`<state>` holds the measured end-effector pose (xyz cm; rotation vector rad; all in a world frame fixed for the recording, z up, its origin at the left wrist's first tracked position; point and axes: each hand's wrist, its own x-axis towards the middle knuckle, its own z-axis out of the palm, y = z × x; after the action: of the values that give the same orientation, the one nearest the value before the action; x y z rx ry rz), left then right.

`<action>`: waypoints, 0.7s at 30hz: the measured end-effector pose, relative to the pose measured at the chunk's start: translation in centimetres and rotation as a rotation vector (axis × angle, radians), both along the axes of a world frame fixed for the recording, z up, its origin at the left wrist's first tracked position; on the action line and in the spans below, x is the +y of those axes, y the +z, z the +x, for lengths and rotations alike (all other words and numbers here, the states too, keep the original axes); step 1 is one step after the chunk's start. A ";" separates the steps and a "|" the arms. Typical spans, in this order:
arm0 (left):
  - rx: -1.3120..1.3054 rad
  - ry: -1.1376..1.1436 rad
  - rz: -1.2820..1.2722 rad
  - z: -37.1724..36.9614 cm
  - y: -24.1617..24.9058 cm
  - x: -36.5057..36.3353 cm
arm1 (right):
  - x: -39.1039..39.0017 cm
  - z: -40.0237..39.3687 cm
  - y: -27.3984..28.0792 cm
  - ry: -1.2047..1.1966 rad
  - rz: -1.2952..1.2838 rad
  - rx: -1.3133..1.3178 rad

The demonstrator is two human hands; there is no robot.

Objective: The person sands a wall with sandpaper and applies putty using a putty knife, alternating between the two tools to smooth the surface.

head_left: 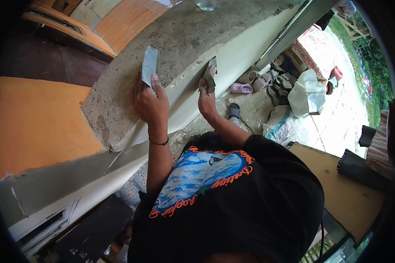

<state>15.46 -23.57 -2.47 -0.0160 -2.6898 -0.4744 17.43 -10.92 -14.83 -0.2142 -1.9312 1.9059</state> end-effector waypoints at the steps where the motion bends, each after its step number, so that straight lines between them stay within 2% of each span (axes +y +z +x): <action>1: 0.003 0.007 0.009 -0.1 -0.2 -0.1 | 0.6 -0.5 -0.1 -0.046 0.002 0.018; 3: 0.040 0.020 0.048 -0.1 -0.5 -0.2 | 2.5 -2.0 -0.6 -0.104 -0.025 0.038; 4: 0.074 0.030 0.077 -0.1 -0.5 -0.1 | 3.5 -3.4 -1.1 -0.163 -0.228 0.096; 6: 0.133 0.008 0.102 -0.2 -0.3 0.3 | 6.5 -5.1 -1.0 -0.221 -0.170 0.157; 9: 0.121 0.143 0.061 -0.7 -0.9 0.9 | 12.3 -7.7 -5.4 -0.253 -0.377 0.098; 11: 0.185 0.187 0.019 -1.1 -0.8 1.7 | 15.6 -8.8 -2.8 -0.288 -0.346 0.113; 12: 0.172 0.209 0.005 -1.2 -1.1 1.5 | 18.3 -10.3 -4.9 -0.324 -0.461 0.082; 14: 0.169 0.272 0.043 -1.3 -0.8 2.1 | 21.2 -11.7 -1.4 -0.361 -0.508 0.057; 16: 0.201 0.283 -0.013 -1.4 -1.4 1.7 | 25.5 -13.4 -0.3 -0.380 -0.518 0.024; 18: 0.215 0.287 -0.018 -1.3 -1.8 1.4 | 30.7 -16.0 -1.7 -0.408 -0.544 0.072; 20: 0.244 0.335 -0.011 -1.4 -1.6 2.0 | 37.4 -19.4 -6.1 -0.422 -0.528 0.171; 21: 0.236 0.349 0.025 -1.4 -1.3 2.3 | 40.0 -20.3 -6.1 -0.356 -0.560 0.139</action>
<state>14.07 -21.23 -3.76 0.3741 -2.3875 -0.3696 -2.89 29.07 -20.92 -0.5317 -1.1404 2.0940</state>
